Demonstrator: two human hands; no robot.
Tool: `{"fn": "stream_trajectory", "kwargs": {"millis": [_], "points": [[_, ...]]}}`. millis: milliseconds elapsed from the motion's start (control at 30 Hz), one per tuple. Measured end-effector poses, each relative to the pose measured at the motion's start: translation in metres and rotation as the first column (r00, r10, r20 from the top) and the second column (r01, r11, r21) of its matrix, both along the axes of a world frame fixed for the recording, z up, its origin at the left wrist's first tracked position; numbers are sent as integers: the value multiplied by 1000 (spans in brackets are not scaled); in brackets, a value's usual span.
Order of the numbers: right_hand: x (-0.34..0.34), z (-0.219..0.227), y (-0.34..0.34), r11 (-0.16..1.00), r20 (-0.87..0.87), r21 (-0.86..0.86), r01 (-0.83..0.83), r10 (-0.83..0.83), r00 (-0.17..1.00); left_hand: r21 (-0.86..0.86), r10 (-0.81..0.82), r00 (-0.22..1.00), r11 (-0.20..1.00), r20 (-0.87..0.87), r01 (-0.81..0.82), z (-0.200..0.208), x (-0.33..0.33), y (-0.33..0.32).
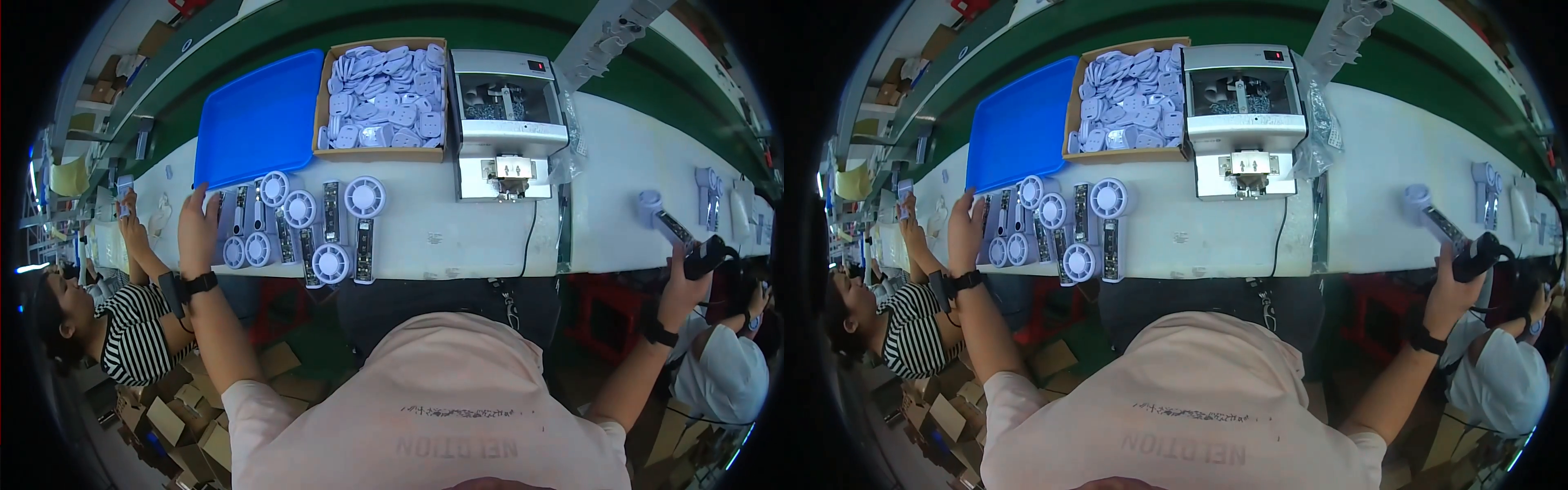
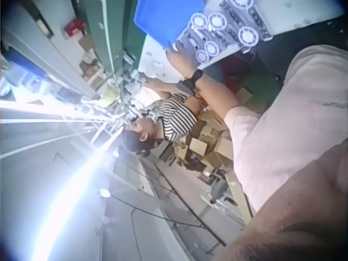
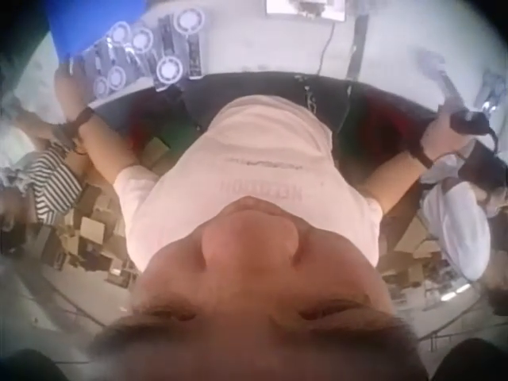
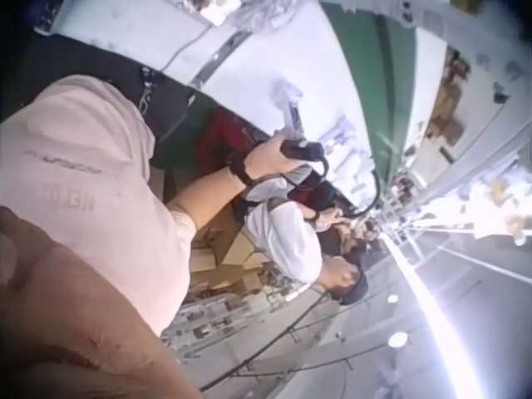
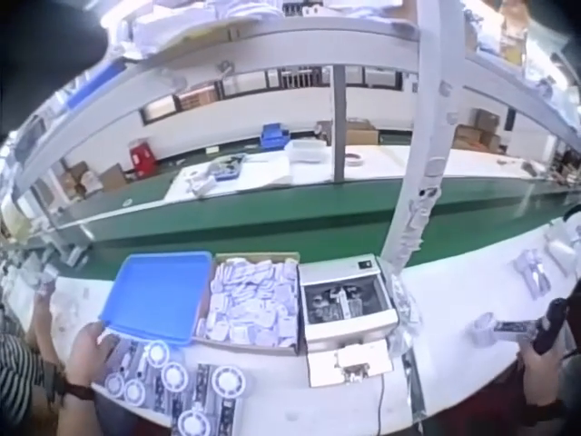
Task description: Use an electric screwdriver to assemble small components at a factory workstation.
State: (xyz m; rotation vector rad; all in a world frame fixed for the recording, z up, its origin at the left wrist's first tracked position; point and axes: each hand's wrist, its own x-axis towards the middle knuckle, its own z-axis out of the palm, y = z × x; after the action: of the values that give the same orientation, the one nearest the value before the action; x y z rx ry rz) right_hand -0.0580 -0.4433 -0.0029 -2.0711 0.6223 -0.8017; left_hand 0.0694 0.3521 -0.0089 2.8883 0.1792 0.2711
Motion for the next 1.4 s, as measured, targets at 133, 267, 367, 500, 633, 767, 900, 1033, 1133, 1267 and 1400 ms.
{"fn": "stream_trajectory", "kwargs": {"millis": [133, 267, 367, 500, 633, 767, 900, 1033, 1133, 1267, 1400], "points": [[-5, 73, 72, 956, -251, -133, -261, 222, 942, -251, -351, 929, 894, 120, 370, 48, 27, -146], [-3, 82, 141, 831, -249, 95, -548, 553, 795, -19, -754, 623, 634, 207, 773, 45, 82, -248], [18, 55, 174, 683, -182, 131, -718, 729, 660, -79, -775, 630, 625, 56, 776, 32, 114, -269], [35, 28, 196, 616, -171, 275, -738, 787, 593, -115, -746, 645, 664, -164, 739, 16, 128, -268], [38, 25, 195, 560, -84, 447, -698, 803, 590, -231, -689, 705, 668, 166, 707, 38, 95, -271], [37, 24, 198, 522, -47, 515, -680, 810, 585, -407, -787, 503, 353, 357, 842, 62, 1, -328], [39, 23, 198, 482, 15, 492, -725, 828, 561, -474, -851, 404, 219, 334, 853, 51, -21, -357], [38, 22, 194, 489, 5, 454, -745, 835, 551, -446, -877, 354, 188, 325, 875, 46, -22, -363], [36, 28, 186, 457, 46, 527, -717, 827, 560, -454, -896, 325, 164, 302, 876, 42, -20, -361], [43, 42, 166, 330, 288, 614, -717, 752, 593, -439, -852, 385, 213, 354, 873, 39, -42, -340], [81, 63, 201, 326, 596, 359, -875, 641, 484, -393, -793, 460, 305, 399, 868, 35, -53, -337]]}}
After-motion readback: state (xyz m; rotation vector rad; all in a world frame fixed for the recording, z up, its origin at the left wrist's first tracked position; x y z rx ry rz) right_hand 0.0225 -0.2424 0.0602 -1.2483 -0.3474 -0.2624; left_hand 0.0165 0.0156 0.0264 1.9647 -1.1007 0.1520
